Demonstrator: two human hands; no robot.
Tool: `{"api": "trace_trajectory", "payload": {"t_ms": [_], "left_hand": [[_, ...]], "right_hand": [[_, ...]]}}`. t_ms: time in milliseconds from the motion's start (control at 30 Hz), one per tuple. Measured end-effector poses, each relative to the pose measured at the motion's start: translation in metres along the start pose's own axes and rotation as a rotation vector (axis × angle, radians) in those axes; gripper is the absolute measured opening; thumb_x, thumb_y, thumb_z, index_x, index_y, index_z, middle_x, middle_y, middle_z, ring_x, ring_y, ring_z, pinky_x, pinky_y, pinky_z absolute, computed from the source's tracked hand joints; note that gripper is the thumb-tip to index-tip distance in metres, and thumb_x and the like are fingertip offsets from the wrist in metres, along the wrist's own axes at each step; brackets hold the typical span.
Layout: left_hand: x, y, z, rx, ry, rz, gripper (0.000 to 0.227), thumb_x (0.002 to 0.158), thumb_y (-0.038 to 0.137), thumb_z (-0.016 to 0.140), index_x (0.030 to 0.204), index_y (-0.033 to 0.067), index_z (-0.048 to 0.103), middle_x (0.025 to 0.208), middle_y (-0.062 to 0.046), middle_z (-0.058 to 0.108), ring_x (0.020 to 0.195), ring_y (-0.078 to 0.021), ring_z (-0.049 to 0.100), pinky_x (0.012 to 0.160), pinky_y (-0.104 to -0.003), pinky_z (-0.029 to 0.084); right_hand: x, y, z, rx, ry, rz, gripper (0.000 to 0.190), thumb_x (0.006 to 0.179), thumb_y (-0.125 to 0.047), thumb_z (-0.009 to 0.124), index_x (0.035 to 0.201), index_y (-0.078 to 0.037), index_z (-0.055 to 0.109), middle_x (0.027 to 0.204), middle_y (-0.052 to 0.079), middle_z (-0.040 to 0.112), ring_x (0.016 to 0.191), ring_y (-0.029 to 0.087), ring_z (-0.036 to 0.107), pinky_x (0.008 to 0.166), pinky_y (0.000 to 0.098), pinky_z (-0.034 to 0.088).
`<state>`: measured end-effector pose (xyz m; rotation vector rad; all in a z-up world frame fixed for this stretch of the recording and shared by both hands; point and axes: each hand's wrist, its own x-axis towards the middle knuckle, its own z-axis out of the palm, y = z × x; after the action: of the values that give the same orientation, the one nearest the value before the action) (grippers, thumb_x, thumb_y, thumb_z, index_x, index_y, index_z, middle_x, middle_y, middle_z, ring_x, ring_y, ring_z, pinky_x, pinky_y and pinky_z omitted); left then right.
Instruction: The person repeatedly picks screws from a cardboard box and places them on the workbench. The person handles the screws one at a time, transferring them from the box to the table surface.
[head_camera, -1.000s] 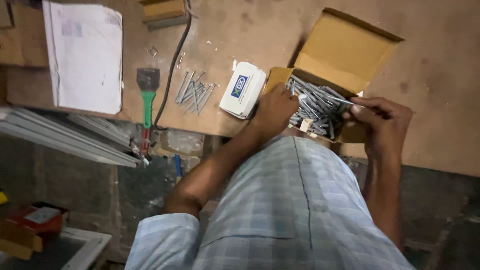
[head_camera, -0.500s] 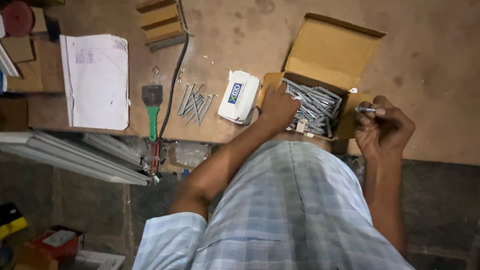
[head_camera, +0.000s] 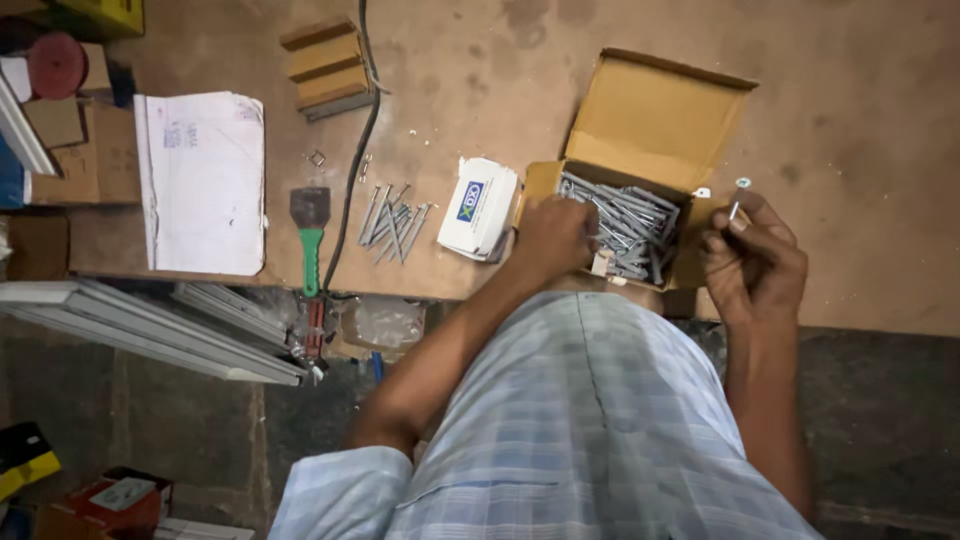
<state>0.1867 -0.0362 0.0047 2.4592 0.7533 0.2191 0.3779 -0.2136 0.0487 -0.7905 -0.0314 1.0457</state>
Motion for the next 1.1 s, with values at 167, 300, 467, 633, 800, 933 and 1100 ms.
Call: {"api": "trace_trajectory", "payload": {"t_ms": [167, 300, 467, 633, 800, 933, 1100], "left_hand": [[-0.007, -0.008, 0.001, 0.001, 0.162, 0.072, 0.018, 0.071, 0.016, 0.076, 0.086, 0.0087, 0.068, 0.086, -0.015, 0.071, 0.085, -0.0371, 0.067, 0.072, -0.052, 0.051], [-0.008, -0.009, 0.005, -0.001, 0.097, 0.048, 0.026, 0.074, 0.011, 0.072, 0.098, 0.0038, 0.066, 0.089, -0.019, 0.070, 0.083, -0.0412, 0.067, 0.072, -0.054, 0.052], [-0.009, -0.013, 0.003, -0.396, 0.150, 0.057, 0.051, 0.080, 0.013, 0.071, 0.126, -0.0055, 0.060, 0.083, -0.021, 0.069, 0.079, -0.0393, 0.069, 0.073, -0.049, 0.054], [0.000, -0.010, 0.005, -0.859, 0.022, -0.231, 0.036, 0.095, 0.017, 0.068, 0.125, -0.0026, 0.071, 0.081, -0.007, 0.071, 0.072, -0.0134, 0.064, 0.063, -0.029, 0.052], [-0.005, -0.014, -0.007, -1.453, 0.070, -0.339, 0.032, 0.096, 0.007, 0.069, 0.125, -0.0026, 0.058, 0.095, -0.006, 0.070, 0.080, -0.0118, 0.067, 0.065, -0.026, 0.055], [-0.014, -0.016, -0.023, -1.738, 0.139, -0.362, 0.026, 0.093, 0.003, 0.066, 0.117, 0.0002, 0.059, 0.101, -0.007, 0.071, 0.092, -0.0173, 0.072, 0.082, -0.033, 0.063], [-0.024, -0.011, -0.033, -1.821, 0.175, -0.389, 0.017, 0.099, 0.012, 0.066, 0.111, 0.0007, 0.062, 0.103, -0.008, 0.071, 0.100, -0.0228, 0.074, 0.085, -0.035, 0.062]], "right_hand": [[-0.001, 0.000, 0.019, -0.045, -0.077, 0.009, 0.049, 0.097, 0.003, 0.057, 0.146, 0.005, 0.052, 0.102, 0.016, 0.066, 0.083, 0.027, 0.066, 0.072, 0.0340, 0.058], [-0.002, 0.000, 0.030, -0.002, -0.160, 0.006, 0.055, 0.100, 0.006, 0.057, 0.154, 0.006, 0.046, 0.104, 0.017, 0.067, 0.084, 0.027, 0.068, 0.071, 0.0348, 0.059], [-0.006, -0.001, 0.040, -0.027, -0.119, -0.007, 0.064, 0.099, 0.011, 0.055, 0.160, 0.001, 0.042, 0.113, 0.021, 0.069, 0.084, 0.026, 0.070, 0.071, 0.0337, 0.060], [-0.009, 0.000, 0.051, -0.040, -0.234, -0.032, 0.076, 0.099, 0.011, 0.057, 0.167, -0.011, 0.032, 0.112, 0.021, 0.067, 0.081, 0.027, 0.071, 0.072, 0.0378, 0.062], [-0.006, 0.000, 0.057, -0.052, -0.275, -0.006, 0.069, 0.100, 0.012, 0.059, 0.160, -0.009, 0.033, 0.103, 0.021, 0.064, 0.079, 0.031, 0.070, 0.070, 0.0409, 0.062], [-0.004, 0.002, 0.058, -0.044, -0.320, 0.045, 0.069, 0.097, 0.013, 0.059, 0.157, -0.011, 0.036, 0.103, 0.020, 0.062, 0.077, 0.034, 0.070, 0.072, 0.0449, 0.063], [0.003, 0.002, 0.057, -0.071, -0.375, 0.036, 0.067, 0.096, 0.013, 0.060, 0.153, -0.012, 0.037, 0.109, 0.021, 0.064, 0.090, 0.043, 0.074, 0.075, 0.0471, 0.064]]}}
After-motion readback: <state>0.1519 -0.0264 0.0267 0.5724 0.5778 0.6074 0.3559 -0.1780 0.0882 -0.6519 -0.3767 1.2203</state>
